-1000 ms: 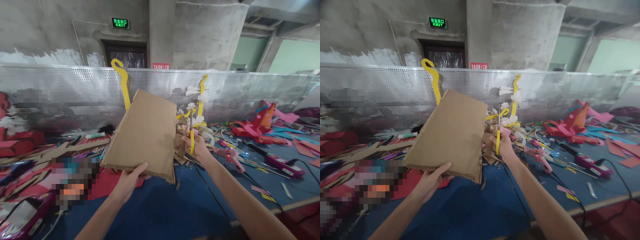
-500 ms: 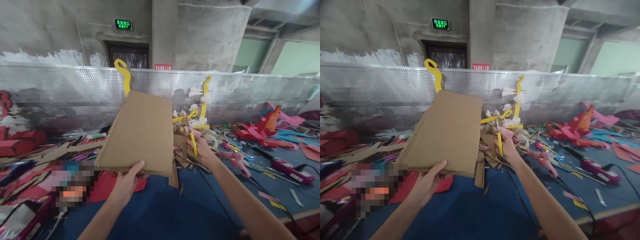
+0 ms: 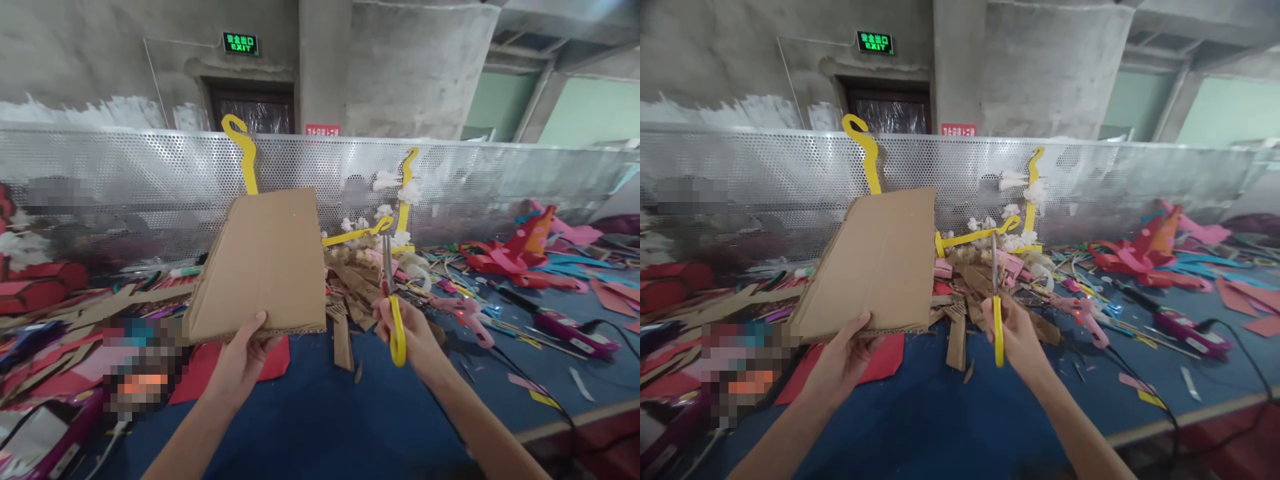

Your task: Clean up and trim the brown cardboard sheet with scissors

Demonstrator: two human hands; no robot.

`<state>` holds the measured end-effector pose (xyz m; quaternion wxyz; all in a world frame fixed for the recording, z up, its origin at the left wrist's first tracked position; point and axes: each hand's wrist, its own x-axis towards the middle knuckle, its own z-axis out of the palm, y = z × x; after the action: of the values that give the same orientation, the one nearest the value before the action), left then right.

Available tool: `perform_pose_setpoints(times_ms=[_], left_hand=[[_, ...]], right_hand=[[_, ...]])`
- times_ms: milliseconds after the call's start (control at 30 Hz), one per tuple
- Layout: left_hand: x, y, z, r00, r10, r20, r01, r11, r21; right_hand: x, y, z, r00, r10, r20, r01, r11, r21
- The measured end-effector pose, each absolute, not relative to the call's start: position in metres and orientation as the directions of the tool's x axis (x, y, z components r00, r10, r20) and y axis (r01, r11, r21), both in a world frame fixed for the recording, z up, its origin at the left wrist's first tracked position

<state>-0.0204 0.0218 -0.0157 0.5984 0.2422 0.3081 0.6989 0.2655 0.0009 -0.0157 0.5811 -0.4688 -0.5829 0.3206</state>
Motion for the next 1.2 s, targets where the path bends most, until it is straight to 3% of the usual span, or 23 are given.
perform_pose_setpoints(times_ms=[100,267,633,767,1033,1200], left_hand=[[-0.019,0.023,-0.016,-0.166,0.986,-0.02,-0.694,-0.102,0.713],[-0.019,0.021,-0.018,-0.163,0.986,-0.024,-0.701,-0.099,0.706],[-0.004,0.009,-0.024,-0.05,0.997,-0.064,-0.628,0.019,0.778],[0.0,0.006,-0.024,-0.042,0.996,-0.083,-0.616,0.039,0.787],[0.006,0.003,-0.025,-0.026,0.972,-0.232,-0.693,0.15,0.705],[0.005,0.003,-0.027,-0.021,0.979,-0.203,-0.701,0.13,0.702]], right_hand=[[0.246,-0.03,-0.021,-0.146,0.974,0.173,-0.028,0.17,-0.985],[0.226,-0.05,-0.03,-0.328,0.943,0.049,-0.003,0.051,-0.999],[0.221,-0.018,-0.02,-0.258,0.966,0.005,-0.192,-0.046,-0.98],[0.221,-0.01,-0.032,-0.225,0.971,0.081,-0.282,0.015,-0.959],[0.196,-0.006,-0.039,-0.129,0.982,0.137,-0.483,0.058,-0.874],[0.184,-0.007,-0.033,-0.113,0.982,0.153,-0.529,0.071,-0.846]])
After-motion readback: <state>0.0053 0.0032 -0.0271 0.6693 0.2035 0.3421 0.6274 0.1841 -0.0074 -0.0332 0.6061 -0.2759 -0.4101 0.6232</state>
